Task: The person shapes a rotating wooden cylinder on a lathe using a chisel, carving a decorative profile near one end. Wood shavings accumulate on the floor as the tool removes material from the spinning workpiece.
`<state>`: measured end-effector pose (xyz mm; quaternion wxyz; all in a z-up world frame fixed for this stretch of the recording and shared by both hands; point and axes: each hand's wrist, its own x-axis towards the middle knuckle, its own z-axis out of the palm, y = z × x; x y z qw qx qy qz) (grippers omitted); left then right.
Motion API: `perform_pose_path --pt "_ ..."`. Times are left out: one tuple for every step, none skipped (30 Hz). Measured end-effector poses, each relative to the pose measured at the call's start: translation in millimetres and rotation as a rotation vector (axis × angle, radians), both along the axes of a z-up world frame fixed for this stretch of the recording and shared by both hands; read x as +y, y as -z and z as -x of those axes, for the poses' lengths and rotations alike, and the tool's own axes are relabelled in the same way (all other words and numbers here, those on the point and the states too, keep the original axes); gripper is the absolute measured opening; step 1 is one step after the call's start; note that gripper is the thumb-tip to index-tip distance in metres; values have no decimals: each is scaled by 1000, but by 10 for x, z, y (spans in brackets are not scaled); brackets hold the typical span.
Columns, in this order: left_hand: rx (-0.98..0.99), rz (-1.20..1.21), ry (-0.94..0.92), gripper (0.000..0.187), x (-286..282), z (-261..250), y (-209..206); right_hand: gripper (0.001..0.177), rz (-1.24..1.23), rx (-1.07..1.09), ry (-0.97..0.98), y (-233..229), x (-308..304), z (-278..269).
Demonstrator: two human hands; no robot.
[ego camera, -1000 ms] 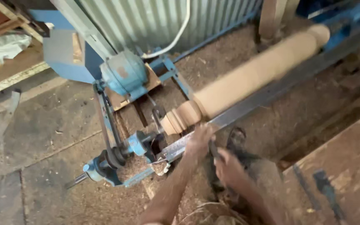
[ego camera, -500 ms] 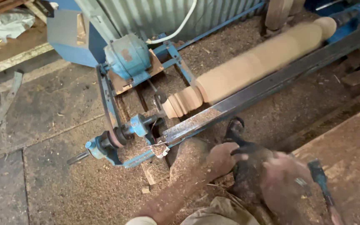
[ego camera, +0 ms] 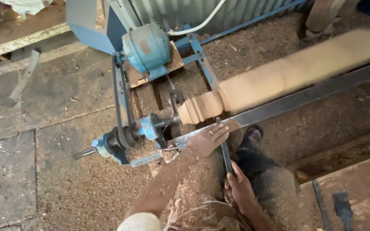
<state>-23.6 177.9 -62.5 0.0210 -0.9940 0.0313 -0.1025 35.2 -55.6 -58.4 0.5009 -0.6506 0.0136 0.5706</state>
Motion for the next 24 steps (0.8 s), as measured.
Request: perform_pose_path --pt "-22 -17 8 56 71 -37 32 51 -4 -74 -11 -10 62 -33" --pt "-44 -34 16 57 115 -55 63 52 -8 -148 -22 -21 126 -42" --pt "-60 -48 19 57 121 -20 98 52 -10 -216 -36 -33 172 -43" --pt "-60 -20 10 58 121 -15 140 53 25 -261 -73 -42 196 -81" --pt "-59 10 -1 59 109 -2 187 54 59 -304 -112 -41 201 -115" --pt "-59 40 -12 59 105 8 233 55 93 -348 -151 -33 197 -157" --pt "-53 97 -21 58 97 3 274 55 124 -347 -188 -21 176 -211" --pt "-48 154 -30 57 89 -3 304 55 154 -345 -225 -6 154 -270" --pt "-47 204 -38 56 112 -26 322 55 178 -349 -260 16 153 -338" --pt "-54 177 -21 57 138 -42 334 55 147 -376 -270 37 144 -385" --pt "-60 152 -8 58 147 -45 352 56 119 -401 -285 61 124 -432" --pt "-65 128 6 59 149 -40 372 56 90 -426 -299 85 98 -475" --pt "-48 128 -8 60 152 -32 395 57 106 -394 -306 113 90 -529" --pt "-32 129 -21 61 138 -7 417 57 123 -362 -313 140 84 -580" --pt "-17 126 -40 62 130 12 440 58 136 -332 -325 170 94 -631" --pt "-30 138 -63 62 122 -15 472 58 169 -301 -344 201 101 -677" --pt "-42 152 -86 62 97 -51 510 57 205 -267 -362 231 85 -709" --pt "-54 166 -108 62 73 -68 540 57 242 -235 -378 263 68 -738" --pt "-34 179 -120 62 79 -77 555 58 177 -295 -377 301 74 -770" --pt "-15 192 -133 62 85 -81 559 59 112 -355 -374 340 73 -795" --pt "11 213 -137 62 62 -63 560 59 55 -408 -362 378 35 -788" --pt "-2 194 -126 62 49 -49 549 60 91 -359 -378 412 -3 -794" --pt "-19 168 -121 63 62 -28 514 60 122 -315 -397 438 -6 -828" --pt "-36 143 -116 63 76 -13 467 61 154 -271 -415 457 4 -863"
